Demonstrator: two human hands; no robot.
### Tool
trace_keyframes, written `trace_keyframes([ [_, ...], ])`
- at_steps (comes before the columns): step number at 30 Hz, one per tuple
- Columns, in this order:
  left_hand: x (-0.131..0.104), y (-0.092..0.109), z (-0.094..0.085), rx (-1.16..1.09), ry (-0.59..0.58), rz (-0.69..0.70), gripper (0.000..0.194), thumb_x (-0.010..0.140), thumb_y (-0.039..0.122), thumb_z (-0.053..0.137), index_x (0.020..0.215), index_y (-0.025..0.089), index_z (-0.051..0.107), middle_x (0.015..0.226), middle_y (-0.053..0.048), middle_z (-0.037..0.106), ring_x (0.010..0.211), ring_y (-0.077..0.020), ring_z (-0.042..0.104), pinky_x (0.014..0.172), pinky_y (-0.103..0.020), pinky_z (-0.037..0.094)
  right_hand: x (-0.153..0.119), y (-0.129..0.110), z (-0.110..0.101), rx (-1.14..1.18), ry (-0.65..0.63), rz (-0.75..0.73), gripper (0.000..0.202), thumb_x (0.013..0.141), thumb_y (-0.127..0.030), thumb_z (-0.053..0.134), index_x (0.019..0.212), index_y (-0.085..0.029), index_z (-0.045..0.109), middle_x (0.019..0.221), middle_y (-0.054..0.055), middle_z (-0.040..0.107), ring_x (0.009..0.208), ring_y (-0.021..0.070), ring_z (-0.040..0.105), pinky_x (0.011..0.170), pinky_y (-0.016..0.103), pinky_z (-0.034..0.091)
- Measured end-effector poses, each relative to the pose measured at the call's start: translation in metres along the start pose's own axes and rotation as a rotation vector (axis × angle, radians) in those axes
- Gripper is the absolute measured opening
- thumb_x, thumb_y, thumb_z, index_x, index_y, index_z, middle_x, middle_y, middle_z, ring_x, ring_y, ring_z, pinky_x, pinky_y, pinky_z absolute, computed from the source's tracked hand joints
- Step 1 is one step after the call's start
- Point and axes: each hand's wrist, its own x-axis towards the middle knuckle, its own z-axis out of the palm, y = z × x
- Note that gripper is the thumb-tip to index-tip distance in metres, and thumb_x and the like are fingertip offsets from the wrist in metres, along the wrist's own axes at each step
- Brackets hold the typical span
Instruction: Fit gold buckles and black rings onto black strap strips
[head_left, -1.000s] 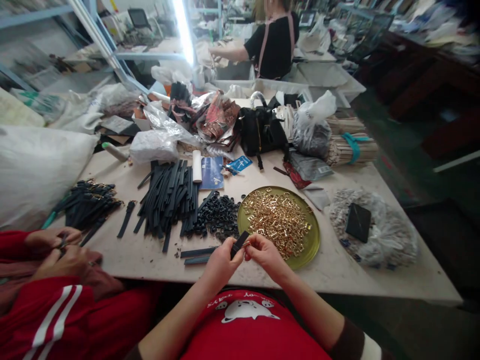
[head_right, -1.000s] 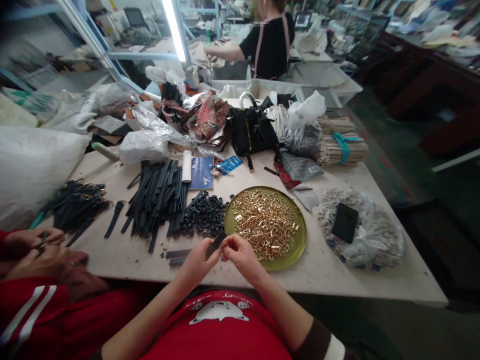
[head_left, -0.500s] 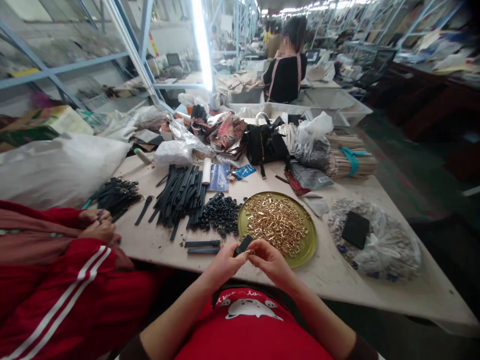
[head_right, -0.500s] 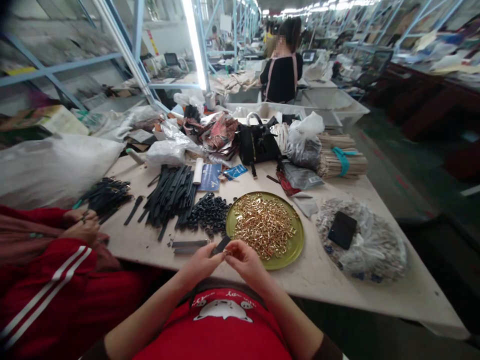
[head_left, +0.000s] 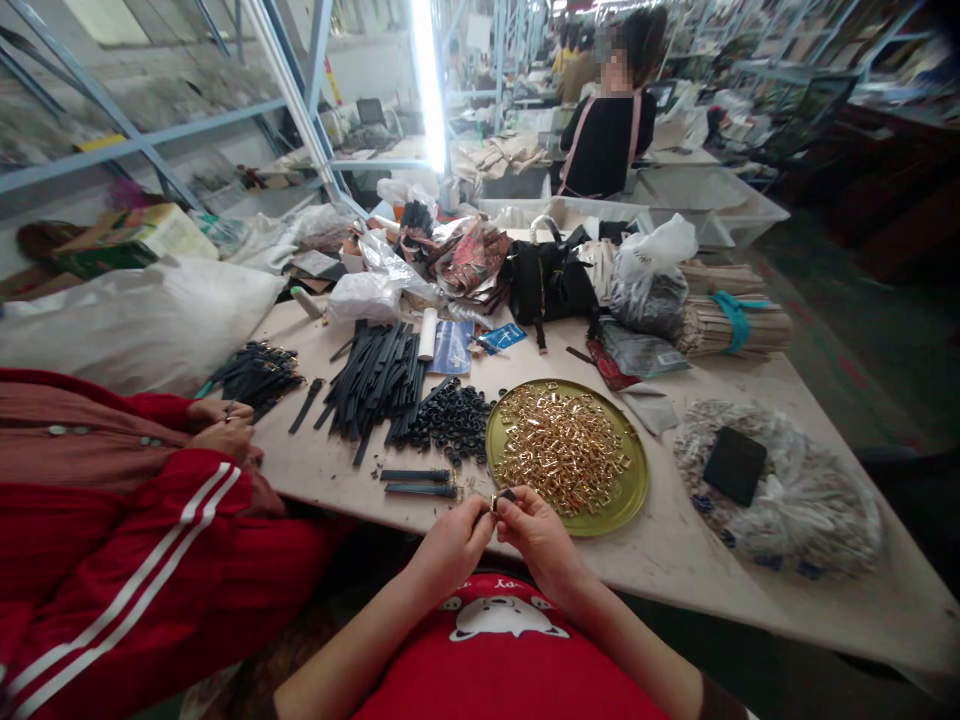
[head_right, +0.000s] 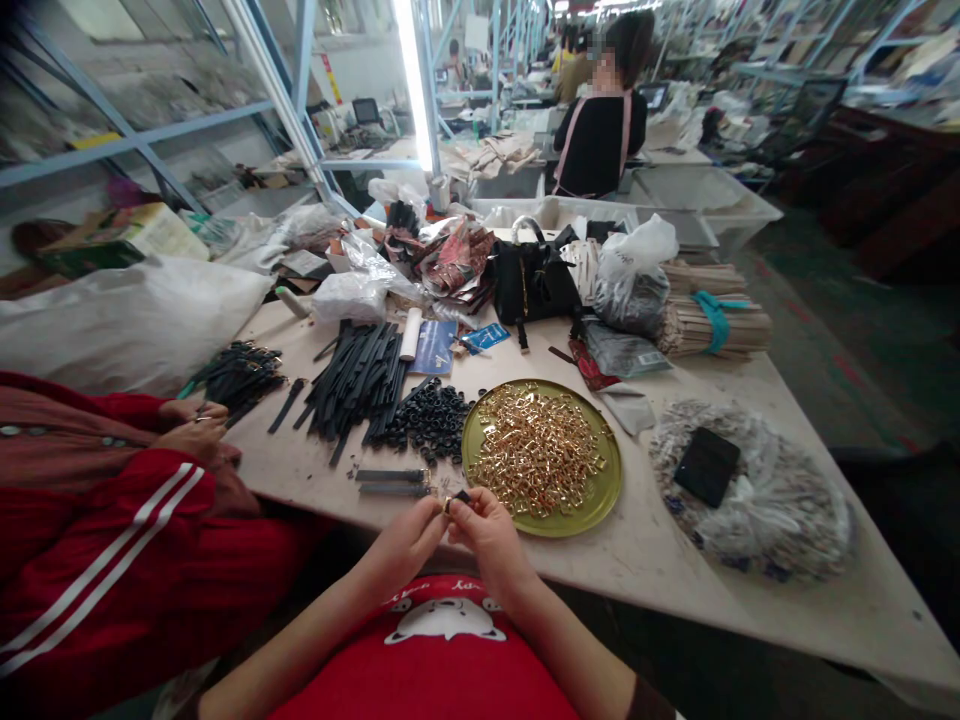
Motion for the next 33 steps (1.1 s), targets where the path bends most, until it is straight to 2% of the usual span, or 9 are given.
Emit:
trace_keyframes([
  [4,0.000,-0.003,0.008,-0.049,-0.014,-0.033,0.025,0.084,0.034,0.036,0.074,0.017,0.050,0.066,0.000,0.052,0.063,-0.0124,0.045,0.056,-0.023,0.031,-0.001,0.002,-0.008,-0.073,0.109,-0.110,0.027,0.060,-0.032,0.073,0.073,-0.019,0.054,0.064,-0.005,0.052,0.051,0.0055,0.046,0.051,0.019,0.041],
  [9,0.004,-0.001,0.011,-0.310,-0.063,-0.075,0.027,0.082,0.039,0.041,0.075,0.016,0.051,0.060,0.004,0.046,0.056,-0.0087,0.040,0.052,-0.020,0.030,-0.008,0.006,-0.016,-0.245,0.015,-0.127,0.024,0.067,-0.037,0.067,0.074,-0.017,0.055,0.065,-0.004,0.054,0.052,0.0067,0.047,0.051,0.020,0.040],
  [14,0.010,-0.004,0.015,-0.595,-0.184,-0.240,0.026,0.077,0.042,0.046,0.072,0.017,0.044,0.046,0.009,0.030,0.040,-0.0050,0.026,0.040,-0.019,0.020,-0.006,0.004,-0.021,-0.130,0.013,0.048,0.026,0.068,-0.041,0.064,0.074,-0.018,0.054,0.062,-0.003,0.055,0.053,0.0080,0.049,0.054,0.022,0.042],
  [17,0.012,-0.009,0.016,-0.670,-0.202,-0.293,0.025,0.076,0.042,0.047,0.072,0.018,0.041,0.044,0.010,0.030,0.037,-0.0050,0.026,0.038,-0.018,0.018,-0.003,0.002,-0.021,-0.091,0.015,0.127,0.027,0.066,-0.041,0.066,0.074,-0.019,0.053,0.063,-0.004,0.054,0.053,0.0081,0.049,0.057,0.023,0.043],
  [19,0.012,-0.011,0.016,-0.633,-0.199,-0.293,0.025,0.077,0.041,0.045,0.073,0.017,0.043,0.047,0.008,0.036,0.038,-0.0052,0.029,0.039,-0.018,0.021,-0.003,0.001,-0.020,-0.214,0.007,0.060,0.026,0.069,-0.043,0.062,0.074,-0.019,0.053,0.062,-0.003,0.053,0.054,0.0098,0.049,0.058,0.026,0.043],
  [23,0.011,-0.012,0.011,-0.396,-0.147,-0.233,0.024,0.079,0.037,0.041,0.070,0.015,0.048,0.058,0.004,0.048,0.048,-0.0070,0.038,0.047,-0.020,0.029,-0.003,-0.001,-0.018,-0.703,0.024,-0.343,0.018,0.073,-0.038,0.059,0.069,-0.021,0.056,0.069,0.001,0.054,0.065,0.0151,0.049,0.063,0.029,0.040],
  [25,0.011,-0.011,0.007,-0.289,-0.087,-0.186,0.024,0.079,0.035,0.042,0.067,0.015,0.048,0.059,0.004,0.048,0.055,-0.0084,0.041,0.052,-0.020,0.031,0.001,-0.002,-0.019,-0.818,0.020,-0.432,0.014,0.071,-0.035,0.061,0.069,-0.021,0.056,0.071,0.002,0.054,0.068,0.0157,0.048,0.063,0.028,0.038],
  [30,0.017,-0.012,-0.009,-0.216,-0.092,-0.199,0.033,0.079,0.045,0.043,0.062,0.016,0.046,0.053,0.005,0.045,0.051,-0.0080,0.039,0.048,-0.020,0.028,0.025,0.002,-0.018,-0.714,-0.102,-0.133,0.021,0.072,-0.038,0.059,0.069,-0.020,0.050,0.057,-0.003,0.048,0.052,0.0113,0.043,0.050,0.024,0.034],
  [33,0.024,-0.025,-0.018,-0.283,-0.073,-0.279,0.035,0.076,0.049,0.046,0.065,0.015,0.047,0.052,0.005,0.048,0.047,-0.0082,0.042,0.047,-0.020,0.031,0.042,0.005,-0.013,-0.689,-0.208,-0.079,0.024,0.073,-0.042,0.057,0.070,-0.019,0.052,0.058,-0.003,0.048,0.053,0.0104,0.044,0.051,0.024,0.036],
])
